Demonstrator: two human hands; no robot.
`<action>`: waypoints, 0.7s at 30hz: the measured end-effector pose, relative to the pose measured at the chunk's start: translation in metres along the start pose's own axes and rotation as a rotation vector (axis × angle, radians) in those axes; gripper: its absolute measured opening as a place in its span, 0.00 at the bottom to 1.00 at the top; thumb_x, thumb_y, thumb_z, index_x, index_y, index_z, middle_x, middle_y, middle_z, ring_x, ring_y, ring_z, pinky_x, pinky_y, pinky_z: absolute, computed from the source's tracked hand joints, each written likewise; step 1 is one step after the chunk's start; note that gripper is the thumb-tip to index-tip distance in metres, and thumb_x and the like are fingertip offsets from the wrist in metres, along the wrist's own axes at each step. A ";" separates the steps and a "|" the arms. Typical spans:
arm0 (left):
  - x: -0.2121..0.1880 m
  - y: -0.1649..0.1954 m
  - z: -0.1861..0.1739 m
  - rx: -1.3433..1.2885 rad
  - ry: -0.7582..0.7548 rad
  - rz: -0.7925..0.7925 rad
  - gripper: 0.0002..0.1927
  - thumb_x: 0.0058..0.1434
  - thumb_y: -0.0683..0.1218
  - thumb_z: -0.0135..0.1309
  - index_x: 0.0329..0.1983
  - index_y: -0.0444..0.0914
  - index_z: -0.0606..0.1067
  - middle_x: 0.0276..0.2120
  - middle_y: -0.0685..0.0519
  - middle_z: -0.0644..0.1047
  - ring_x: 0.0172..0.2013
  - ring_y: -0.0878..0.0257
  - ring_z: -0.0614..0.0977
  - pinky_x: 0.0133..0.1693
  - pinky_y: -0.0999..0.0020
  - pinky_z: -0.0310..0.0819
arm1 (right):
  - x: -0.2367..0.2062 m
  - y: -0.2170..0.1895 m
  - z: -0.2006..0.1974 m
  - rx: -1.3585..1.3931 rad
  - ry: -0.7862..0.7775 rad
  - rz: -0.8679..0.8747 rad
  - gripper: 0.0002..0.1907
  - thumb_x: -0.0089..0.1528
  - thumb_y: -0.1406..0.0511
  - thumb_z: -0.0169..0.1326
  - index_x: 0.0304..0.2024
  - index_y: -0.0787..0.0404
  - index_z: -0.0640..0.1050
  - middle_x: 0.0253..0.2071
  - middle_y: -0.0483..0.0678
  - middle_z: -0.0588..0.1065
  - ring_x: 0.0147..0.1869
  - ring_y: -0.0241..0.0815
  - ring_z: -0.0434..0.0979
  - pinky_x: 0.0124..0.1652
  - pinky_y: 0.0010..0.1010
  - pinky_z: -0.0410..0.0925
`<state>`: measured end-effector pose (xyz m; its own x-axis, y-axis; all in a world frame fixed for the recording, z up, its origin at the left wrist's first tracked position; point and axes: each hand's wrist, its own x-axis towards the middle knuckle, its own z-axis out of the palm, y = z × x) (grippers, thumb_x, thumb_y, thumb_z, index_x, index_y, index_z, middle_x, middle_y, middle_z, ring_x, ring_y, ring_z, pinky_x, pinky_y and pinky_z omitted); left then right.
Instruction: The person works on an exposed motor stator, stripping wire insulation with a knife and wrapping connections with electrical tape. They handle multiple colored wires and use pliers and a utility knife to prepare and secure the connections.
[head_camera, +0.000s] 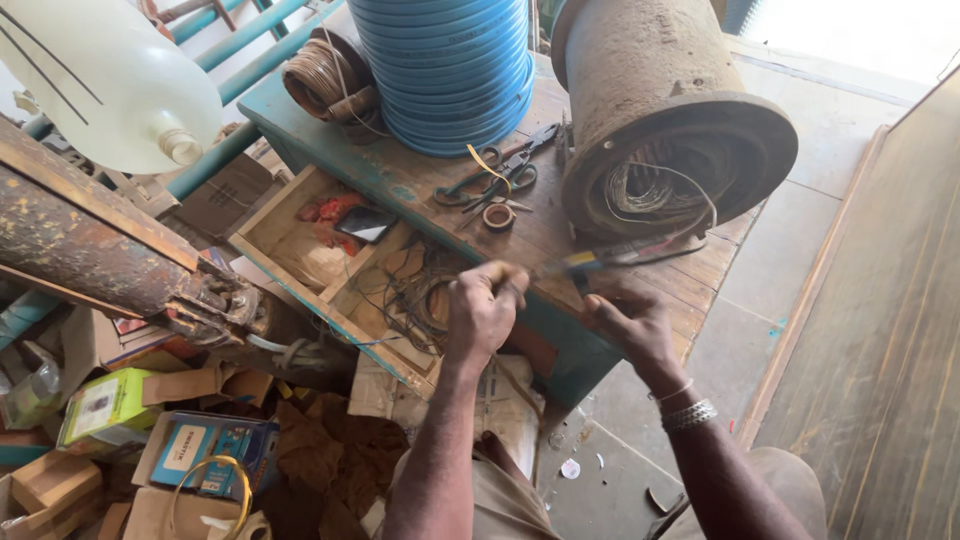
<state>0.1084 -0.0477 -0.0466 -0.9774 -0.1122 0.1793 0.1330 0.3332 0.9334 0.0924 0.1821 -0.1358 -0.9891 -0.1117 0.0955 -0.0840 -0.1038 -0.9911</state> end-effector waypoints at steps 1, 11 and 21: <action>0.000 -0.001 -0.002 -0.049 -0.058 -0.048 0.10 0.63 0.46 0.57 0.32 0.34 0.81 0.20 0.55 0.79 0.22 0.69 0.76 0.25 0.71 0.68 | 0.001 -0.001 0.007 -0.030 -0.005 0.016 0.17 0.60 0.59 0.64 0.45 0.66 0.81 0.34 0.46 0.81 0.37 0.35 0.81 0.38 0.27 0.75; -0.004 -0.004 -0.009 -0.173 -0.104 -0.020 0.09 0.64 0.45 0.56 0.40 0.33 0.75 0.21 0.55 0.78 0.23 0.71 0.78 0.26 0.71 0.72 | 0.007 0.000 0.046 -0.023 -0.157 -0.170 0.13 0.62 0.66 0.64 0.46 0.68 0.82 0.41 0.48 0.82 0.45 0.35 0.82 0.47 0.28 0.75; -0.002 0.000 -0.012 -0.045 -0.192 -0.025 0.11 0.66 0.45 0.56 0.49 0.36 0.79 0.29 0.52 0.83 0.29 0.69 0.83 0.34 0.70 0.81 | 0.001 -0.003 0.048 -0.073 -0.166 -0.294 0.10 0.62 0.66 0.64 0.43 0.67 0.82 0.47 0.48 0.81 0.52 0.35 0.80 0.51 0.28 0.74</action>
<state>0.1125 -0.0584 -0.0435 -0.9933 0.0618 0.0974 0.1112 0.2900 0.9505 0.0978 0.1351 -0.1285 -0.8886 -0.2479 0.3860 -0.3769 -0.0853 -0.9223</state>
